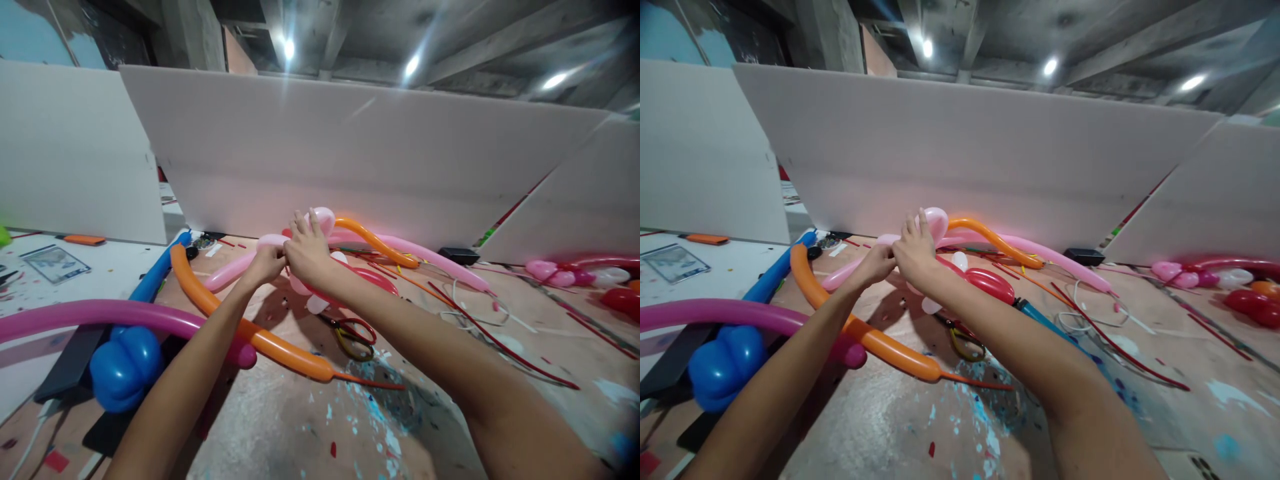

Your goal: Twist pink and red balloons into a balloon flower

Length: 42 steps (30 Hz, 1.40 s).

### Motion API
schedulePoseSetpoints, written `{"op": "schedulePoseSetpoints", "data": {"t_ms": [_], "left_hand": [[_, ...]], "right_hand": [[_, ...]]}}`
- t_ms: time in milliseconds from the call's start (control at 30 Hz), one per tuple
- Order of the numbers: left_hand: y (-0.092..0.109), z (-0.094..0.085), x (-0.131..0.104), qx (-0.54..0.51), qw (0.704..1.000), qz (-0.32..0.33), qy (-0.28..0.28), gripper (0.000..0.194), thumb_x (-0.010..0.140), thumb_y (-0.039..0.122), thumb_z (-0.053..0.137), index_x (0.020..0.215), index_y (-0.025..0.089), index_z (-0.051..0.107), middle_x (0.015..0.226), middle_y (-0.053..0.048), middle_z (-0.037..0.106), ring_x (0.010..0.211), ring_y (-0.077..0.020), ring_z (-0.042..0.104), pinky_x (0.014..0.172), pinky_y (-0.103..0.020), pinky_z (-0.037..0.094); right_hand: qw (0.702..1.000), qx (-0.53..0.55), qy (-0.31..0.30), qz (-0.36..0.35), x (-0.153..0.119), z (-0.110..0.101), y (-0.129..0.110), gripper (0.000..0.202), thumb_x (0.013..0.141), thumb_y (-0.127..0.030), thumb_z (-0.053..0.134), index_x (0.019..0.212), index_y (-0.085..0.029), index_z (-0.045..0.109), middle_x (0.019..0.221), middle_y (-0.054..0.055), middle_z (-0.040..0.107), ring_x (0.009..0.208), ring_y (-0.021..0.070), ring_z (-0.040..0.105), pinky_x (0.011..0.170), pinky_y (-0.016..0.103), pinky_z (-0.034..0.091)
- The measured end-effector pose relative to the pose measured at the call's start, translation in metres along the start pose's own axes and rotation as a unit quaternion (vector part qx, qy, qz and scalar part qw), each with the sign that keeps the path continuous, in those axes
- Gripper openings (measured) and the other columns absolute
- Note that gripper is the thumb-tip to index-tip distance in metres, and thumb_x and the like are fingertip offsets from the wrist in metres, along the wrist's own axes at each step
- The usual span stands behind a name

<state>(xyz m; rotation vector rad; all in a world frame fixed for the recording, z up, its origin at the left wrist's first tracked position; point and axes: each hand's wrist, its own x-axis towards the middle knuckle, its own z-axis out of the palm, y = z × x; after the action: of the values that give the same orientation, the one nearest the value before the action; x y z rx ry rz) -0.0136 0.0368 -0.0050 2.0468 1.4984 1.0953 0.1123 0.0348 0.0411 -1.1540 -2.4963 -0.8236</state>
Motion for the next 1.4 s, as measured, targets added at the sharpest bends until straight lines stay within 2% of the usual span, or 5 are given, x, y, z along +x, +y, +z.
{"op": "schedulePoseSetpoints", "data": {"t_ms": [433,567,867,1100,1400], "left_hand": [[0.018,-0.034,-0.014,0.059,0.997,0.026,-0.038,0.027,0.078,0.027,0.056,0.053,0.018,0.059,0.052,-0.003,0.06,0.05,-0.0141,0.05,0.05,-0.026,0.031],[0.024,-0.043,-0.018,-0.056,0.996,0.018,-0.061,0.024,0.076,0.03,0.061,0.056,0.016,0.063,0.053,-0.002,0.059,0.051,-0.0127,0.049,0.05,-0.023,0.034],[0.036,-0.015,-0.031,-0.383,0.918,-0.073,0.072,0.028,0.073,0.014,0.062,0.1,0.013,0.06,0.096,-0.01,0.069,0.057,-0.0098,0.061,0.045,-0.019,0.042],[0.051,-0.009,-0.032,-0.394,0.917,-0.048,0.045,0.039,0.07,0.009,0.061,0.109,0.015,0.061,0.111,-0.012,0.069,0.054,-0.0085,0.06,0.042,-0.017,0.043],[0.067,-0.014,-0.028,-0.333,0.943,-0.005,0.021,0.066,0.064,0.005,0.06,0.129,0.015,0.055,0.103,-0.01,0.069,0.056,-0.0093,0.06,0.041,-0.016,0.04]], "right_hand": [[0.996,0.056,-0.002,-0.068,-0.014,-0.008,0.01,0.022,0.087,-0.016,0.054,0.089,-0.014,0.075,0.125,0.016,0.062,0.137,0.036,0.034,0.116,0.059,0.009],[0.991,0.076,0.025,-0.106,-0.02,-0.006,0.019,0.023,0.085,-0.02,0.056,0.098,-0.016,0.074,0.134,0.011,0.058,0.139,0.0355,0.03,0.116,0.058,0.006],[0.985,0.11,0.095,-0.087,-0.032,0.001,0.033,0.028,0.09,-0.019,0.047,0.105,-0.014,0.07,0.131,0.011,0.059,0.132,0.029,0.038,0.117,0.05,0.017],[0.963,0.223,0.142,-0.051,-0.038,0.006,0.035,0.02,0.086,-0.021,0.055,0.095,-0.019,0.073,0.114,0.011,0.062,0.101,0.0236,0.052,0.092,0.041,0.042],[0.901,0.353,0.25,0.022,-0.034,0.001,0.037,0.017,0.083,-0.017,0.058,0.087,-0.022,0.074,0.099,0.007,0.065,0.096,0.0198,0.056,0.087,0.035,0.044]]}}
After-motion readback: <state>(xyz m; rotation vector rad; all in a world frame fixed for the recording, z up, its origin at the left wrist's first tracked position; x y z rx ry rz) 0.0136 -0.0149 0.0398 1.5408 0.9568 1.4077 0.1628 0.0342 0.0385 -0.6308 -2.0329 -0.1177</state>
